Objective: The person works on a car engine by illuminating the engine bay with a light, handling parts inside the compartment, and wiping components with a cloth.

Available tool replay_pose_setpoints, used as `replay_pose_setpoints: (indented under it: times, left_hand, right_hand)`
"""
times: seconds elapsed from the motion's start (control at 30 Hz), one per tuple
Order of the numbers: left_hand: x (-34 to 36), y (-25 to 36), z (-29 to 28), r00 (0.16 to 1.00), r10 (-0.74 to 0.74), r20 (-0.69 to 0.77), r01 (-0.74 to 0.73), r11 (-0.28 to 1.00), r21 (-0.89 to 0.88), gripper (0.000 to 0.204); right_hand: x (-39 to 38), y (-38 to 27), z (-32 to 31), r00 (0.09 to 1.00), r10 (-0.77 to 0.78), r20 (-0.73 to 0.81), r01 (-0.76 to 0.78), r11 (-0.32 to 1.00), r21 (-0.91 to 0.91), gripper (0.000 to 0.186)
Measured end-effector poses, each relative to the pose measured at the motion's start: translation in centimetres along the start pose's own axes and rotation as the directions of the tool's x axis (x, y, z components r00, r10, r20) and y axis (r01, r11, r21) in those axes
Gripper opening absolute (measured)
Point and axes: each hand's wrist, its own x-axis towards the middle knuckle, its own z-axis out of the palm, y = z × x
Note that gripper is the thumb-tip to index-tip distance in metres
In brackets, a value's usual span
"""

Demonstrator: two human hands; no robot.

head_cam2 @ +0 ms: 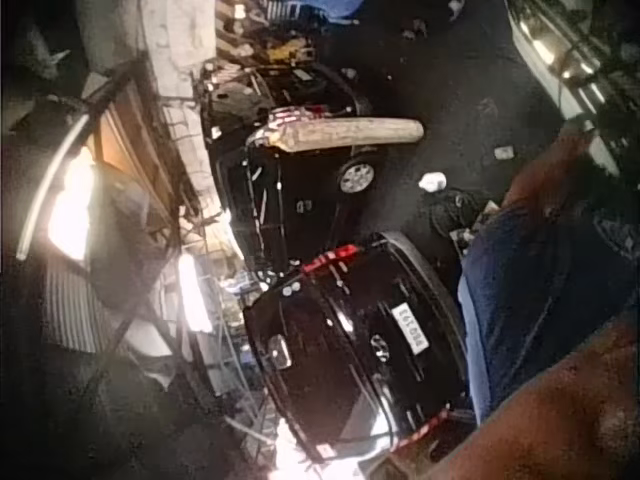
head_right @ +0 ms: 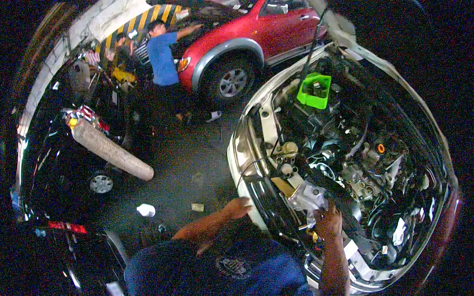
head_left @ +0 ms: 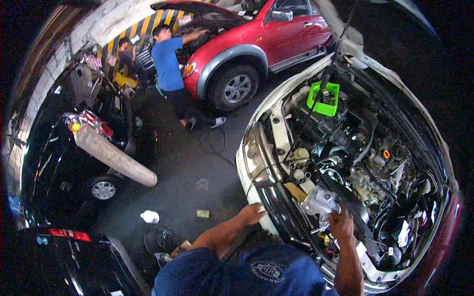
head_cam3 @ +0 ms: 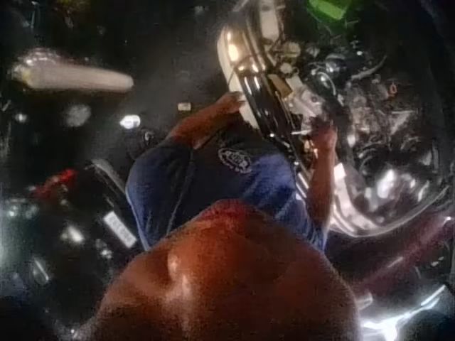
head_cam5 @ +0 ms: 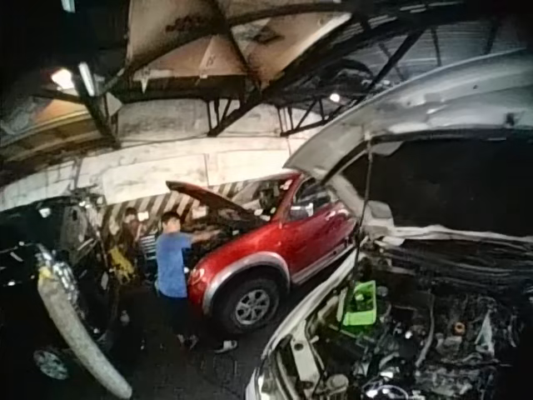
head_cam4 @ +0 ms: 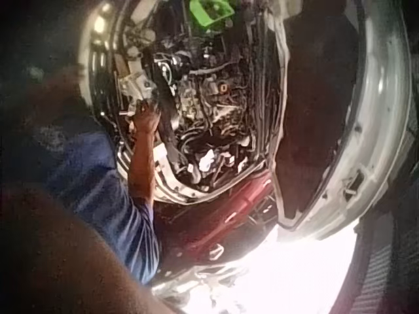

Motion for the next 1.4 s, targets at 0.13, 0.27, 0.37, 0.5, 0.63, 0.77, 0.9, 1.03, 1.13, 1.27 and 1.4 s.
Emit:
replay_pose_setpoints:
  times: [0.13,0.27,0.37,0.5,0.63,0.77,0.9,1.03,1.13,1.27,1.4]
  left_hand:
    - [0.8,9.1,-4.8,0.941,0.297,-0.165,-0.309,0.95,-0.054,0.053]
    - [1.1,15.0,-7.5,0.942,0.32,-0.102,-0.335,0.923,-0.189,0.05]
    - [2.6,17.5,-7.9,0.888,0.455,-0.072,-0.459,0.86,-0.222,0.046]
    - [4.6,20.1,-8.1,0.723,0.661,-0.201,-0.691,0.689,-0.22,0.041]
    - [6.0,21.5,-7.5,0.735,0.671,-0.104,-0.674,0.702,-0.231,0.043]
    - [7.2,25.0,-4.7,0.704,0.704,-0.092,-0.71,0.702,-0.06,0.041]
    - [9.0,29.2,-2.2,0.634,0.764,-0.121,-0.772,0.634,-0.046,0.037]
    - [16.4,32.5,-0.8,0.71,0.587,-0.388,-0.591,0.797,0.124,0.035]
    - [20.0,33.6,0.2,0.814,0.396,-0.425,-0.318,0.916,0.244,0.045]
    - [20.9,34.7,1.7,0.893,0.242,-0.379,-0.121,0.941,0.315,0.049]
    - [21.1,35.3,1.9,0.921,0.175,-0.347,-0.044,0.934,0.355,0.047]
  right_hand:
    - [-2.4,1.8,1.9,0.928,0.364,0.083,-0.335,0.716,0.612,0.047]
    - [-4.3,1.5,4.4,0.864,0.498,0.074,-0.403,0.596,0.694,0.026]
    - [-5.4,1.8,4.8,0.85,0.519,0.09,-0.424,0.573,0.702,0.008]
    - [-6.3,2.6,4.0,0.831,0.533,0.16,-0.437,0.447,0.781,0.015]
    - [-8.1,5.3,2.9,0.824,0.544,0.158,-0.508,0.587,0.631,0.032]
    - [-10.1,8.9,2.5,0.739,0.639,0.214,-0.591,0.462,0.661,0.03]
    - [-11.8,12.9,1.3,0.799,0.553,0.235,-0.46,0.312,0.831,0.026]
    - [-11.0,18.4,2.3,0.803,0.596,0.017,-0.468,0.612,0.637,0.022]
    - [-10.4,22.6,3.6,0.813,0.579,-0.054,-0.38,0.6,0.704,0.022]
    - [-7.3,27.5,4.8,0.699,0.712,-0.066,-0.631,0.658,0.41,0.024]
    - [-4.9,31.5,4.7,0.775,0.63,0.045,-0.608,0.724,0.326,0.029]
